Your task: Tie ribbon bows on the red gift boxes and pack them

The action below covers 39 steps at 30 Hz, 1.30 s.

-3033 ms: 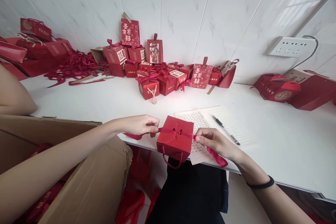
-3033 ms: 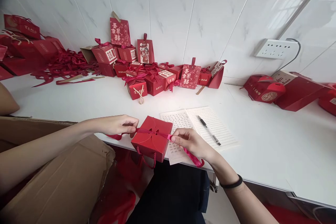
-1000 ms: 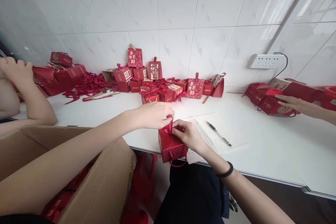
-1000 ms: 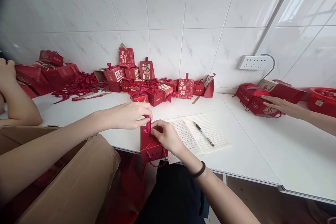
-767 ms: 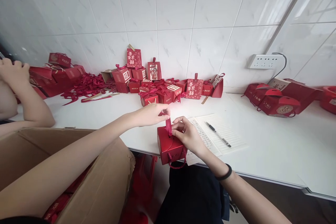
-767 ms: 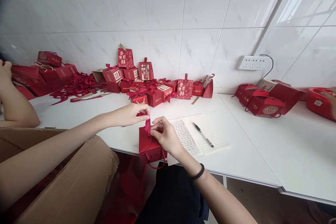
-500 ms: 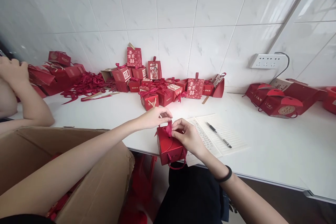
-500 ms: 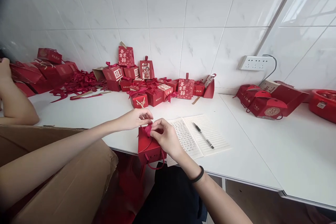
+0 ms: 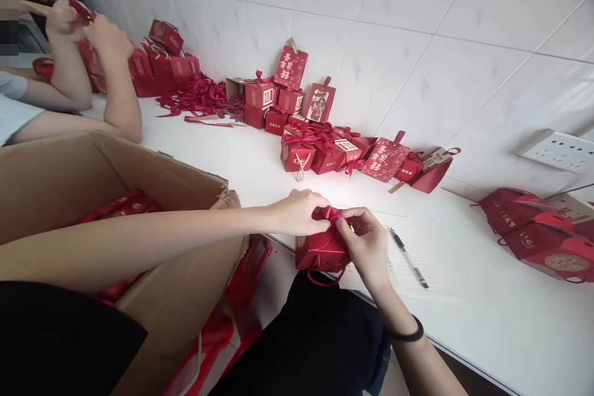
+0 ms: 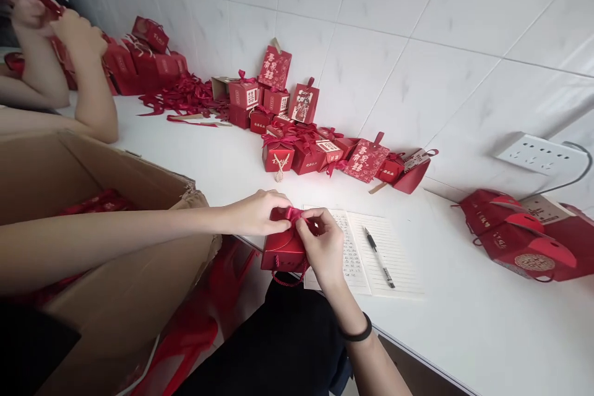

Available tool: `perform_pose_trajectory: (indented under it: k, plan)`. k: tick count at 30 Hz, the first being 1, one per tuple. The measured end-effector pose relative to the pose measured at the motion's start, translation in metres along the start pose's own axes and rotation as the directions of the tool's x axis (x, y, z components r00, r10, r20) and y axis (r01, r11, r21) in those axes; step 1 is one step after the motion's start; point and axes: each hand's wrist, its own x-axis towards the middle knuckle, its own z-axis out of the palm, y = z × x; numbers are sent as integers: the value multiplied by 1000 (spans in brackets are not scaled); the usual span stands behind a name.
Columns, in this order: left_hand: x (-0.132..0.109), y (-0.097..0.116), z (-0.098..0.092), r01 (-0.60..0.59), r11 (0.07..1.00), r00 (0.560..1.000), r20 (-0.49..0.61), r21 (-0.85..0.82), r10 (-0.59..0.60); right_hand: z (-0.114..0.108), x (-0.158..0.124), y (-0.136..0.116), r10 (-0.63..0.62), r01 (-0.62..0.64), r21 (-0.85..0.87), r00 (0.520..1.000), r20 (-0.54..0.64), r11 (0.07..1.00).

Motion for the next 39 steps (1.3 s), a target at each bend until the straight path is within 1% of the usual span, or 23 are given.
perform_pose_trajectory:
  k: [2, 5, 10, 11, 13, 15, 17, 24, 26, 30, 35, 39]
  plan:
    - [-1, 1, 3, 37, 996, 999, 15, -77, -36, 0, -1, -2, -11, 11, -26, 1000, -7, 1000]
    - [-1, -5, 7, 35, 984, 999, 22, -173, -32, -3, -1, -6, -14, 15, -57, 1000, 16, 998]
    - [3, -14, 7, -60, 956, 998, 9, -286, 65, -12, 7, -10, 10, 9, -100, 984, 179, 995]
    - [3, -15, 7, -67, 950, 997, 13, -306, 74, -13, 9, -10, 6, 14, -100, 980, 200, 995]
    - [3, -14, 6, -30, 940, 998, 41, -341, 47, -15, 11, -9, -6, 30, -107, 975, 220, 994]
    - [3, -13, 4, 24, 930, 998, 67, -368, 1, -16, 13, -10, -14, 43, -126, 975, 223, 991]
    - [2, -12, 3, 47, 917, 997, 72, -396, -20, -15, 13, -10, -21, 54, -142, 974, 224, 988]
    - [2, -12, 6, 38, 909, 999, 38, -416, -25, -14, 13, -14, -51, 104, -214, 970, 236, 971]
    - [2, -13, 7, 36, 889, 999, 26, -456, -26, -15, 13, -15, -61, 120, -239, 969, 237, 964]
    - [2, -14, 9, 47, 820, 999, 29, -570, -37, -16, 12, -15, -81, 150, -273, 965, 248, 950]
    - [3, -12, 13, 46, 786, 999, 15, -616, -47, -16, 12, -15, -110, 179, -278, 963, 246, 944]
    - [4, -11, 14, 102, 763, 994, 36, -639, -103, -16, 12, -14, -120, 190, -270, 959, 258, 944]
